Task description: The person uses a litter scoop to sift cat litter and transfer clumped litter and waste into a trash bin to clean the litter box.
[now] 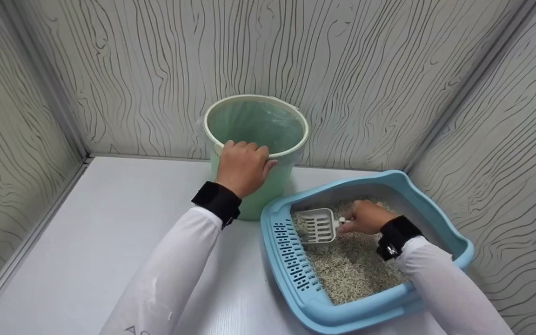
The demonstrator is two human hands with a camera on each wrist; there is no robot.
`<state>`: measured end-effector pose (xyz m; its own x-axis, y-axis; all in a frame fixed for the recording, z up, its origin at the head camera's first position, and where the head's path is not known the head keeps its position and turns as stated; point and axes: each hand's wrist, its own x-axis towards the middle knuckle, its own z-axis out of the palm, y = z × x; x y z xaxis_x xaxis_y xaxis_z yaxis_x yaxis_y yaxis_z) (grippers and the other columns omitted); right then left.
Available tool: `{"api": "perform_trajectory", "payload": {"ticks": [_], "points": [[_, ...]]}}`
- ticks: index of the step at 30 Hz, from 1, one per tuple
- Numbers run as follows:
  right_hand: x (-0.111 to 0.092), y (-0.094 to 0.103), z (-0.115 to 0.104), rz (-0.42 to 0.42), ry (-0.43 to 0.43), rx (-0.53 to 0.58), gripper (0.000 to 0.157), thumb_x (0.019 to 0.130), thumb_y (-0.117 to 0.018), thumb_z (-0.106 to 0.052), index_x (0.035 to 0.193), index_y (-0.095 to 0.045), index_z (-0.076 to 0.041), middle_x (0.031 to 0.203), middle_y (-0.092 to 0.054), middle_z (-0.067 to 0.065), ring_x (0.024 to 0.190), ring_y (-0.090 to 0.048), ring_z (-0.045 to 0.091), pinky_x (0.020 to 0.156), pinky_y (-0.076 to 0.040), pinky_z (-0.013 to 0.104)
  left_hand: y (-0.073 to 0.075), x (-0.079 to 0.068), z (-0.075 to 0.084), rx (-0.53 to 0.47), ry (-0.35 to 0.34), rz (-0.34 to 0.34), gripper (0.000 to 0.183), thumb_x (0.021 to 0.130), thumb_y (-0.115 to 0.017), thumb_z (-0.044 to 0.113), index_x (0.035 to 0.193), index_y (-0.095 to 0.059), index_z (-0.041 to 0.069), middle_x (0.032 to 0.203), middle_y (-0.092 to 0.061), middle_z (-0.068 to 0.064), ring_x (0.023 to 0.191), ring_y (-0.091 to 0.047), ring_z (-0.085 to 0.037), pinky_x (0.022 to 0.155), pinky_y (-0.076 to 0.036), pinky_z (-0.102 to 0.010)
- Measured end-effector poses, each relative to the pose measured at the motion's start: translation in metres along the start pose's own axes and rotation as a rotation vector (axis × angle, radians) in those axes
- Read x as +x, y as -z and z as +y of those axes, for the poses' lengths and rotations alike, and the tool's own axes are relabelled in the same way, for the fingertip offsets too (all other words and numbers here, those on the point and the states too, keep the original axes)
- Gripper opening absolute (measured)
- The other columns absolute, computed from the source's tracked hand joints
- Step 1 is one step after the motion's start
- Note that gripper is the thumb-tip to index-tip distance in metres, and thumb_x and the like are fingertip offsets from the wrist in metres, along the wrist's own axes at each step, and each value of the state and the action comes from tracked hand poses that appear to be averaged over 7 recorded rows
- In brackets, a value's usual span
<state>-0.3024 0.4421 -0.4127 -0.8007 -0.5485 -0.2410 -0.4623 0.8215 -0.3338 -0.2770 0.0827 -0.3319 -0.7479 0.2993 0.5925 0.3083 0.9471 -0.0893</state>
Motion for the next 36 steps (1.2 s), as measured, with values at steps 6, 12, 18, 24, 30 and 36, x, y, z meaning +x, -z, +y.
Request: {"api": "perform_trajectory", "payload": {"ticks": [6,12,18,24,30,36], "points": [[-0.036,0.030,0.022,0.052,-0.061,-0.003,0.055,0.093,-0.076,-0.045,0.060,-0.038,-0.023,0.060,-0.040,-0.008,0.055,-0.028,0.009,0.074,-0.033,0.043,-0.001,0.002,0.000,-0.018,-0.002,0.002,0.043,0.105,-0.058,0.050,0.084,-0.065,0.013,0.074,-0.068,-0.008,0.072,-0.065,-0.030,0.065,-0.041,-0.043],[-0.066,0.045,0.035,0.009,-0.004,0.080,0.050,0.100,-0.069,-0.041,0.062,-0.042,-0.022,0.059,-0.028,-0.012,0.051,-0.023,0.002,0.053,-0.024,0.022,0.001,0.001,-0.001,-0.028,-0.001,0.030,0.043,0.104,-0.060,0.050,0.083,-0.065,0.012,0.072,-0.067,-0.008,0.070,-0.064,-0.031,0.064,-0.041,-0.044],[-0.080,0.042,0.040,-0.013,0.020,0.160,0.035,0.106,-0.059,-0.038,0.081,-0.070,-0.017,0.063,-0.037,-0.012,0.051,-0.029,-0.001,0.052,-0.031,0.024,0.000,0.000,0.000,-0.027,0.005,-0.001,0.044,0.104,-0.058,0.051,0.083,-0.064,0.012,0.074,-0.068,-0.008,0.071,-0.065,-0.031,0.066,-0.043,-0.044],[-0.080,0.031,0.043,0.074,0.053,0.209,0.036,0.103,-0.065,-0.036,0.075,-0.062,-0.014,0.063,-0.037,-0.013,0.051,-0.030,-0.003,0.052,-0.029,0.021,-0.001,0.000,0.002,-0.008,0.009,-0.012,0.046,0.104,-0.057,0.052,0.082,-0.063,0.013,0.074,-0.067,-0.007,0.072,-0.065,-0.031,0.066,-0.043,-0.044],[-0.079,0.031,0.043,0.208,0.043,0.161,0.035,0.103,-0.067,-0.034,0.076,-0.052,-0.017,0.065,-0.038,-0.011,0.054,-0.034,0.000,0.058,-0.032,0.023,-0.002,0.000,0.003,0.002,-0.011,0.024,0.043,0.104,-0.058,0.050,0.084,-0.065,0.013,0.073,-0.068,-0.008,0.073,-0.067,-0.031,0.066,-0.046,-0.044],[-0.083,0.040,0.043,0.202,0.049,0.145,0.033,0.103,-0.066,-0.034,0.080,-0.051,-0.016,0.069,-0.038,-0.008,0.057,-0.035,0.001,0.061,-0.031,0.025,-0.001,0.001,0.002,-0.004,-0.002,0.008,0.043,0.104,-0.058,0.050,0.085,-0.065,0.012,0.075,-0.068,-0.009,0.073,-0.067,-0.032,0.067,-0.045,-0.045]]}}
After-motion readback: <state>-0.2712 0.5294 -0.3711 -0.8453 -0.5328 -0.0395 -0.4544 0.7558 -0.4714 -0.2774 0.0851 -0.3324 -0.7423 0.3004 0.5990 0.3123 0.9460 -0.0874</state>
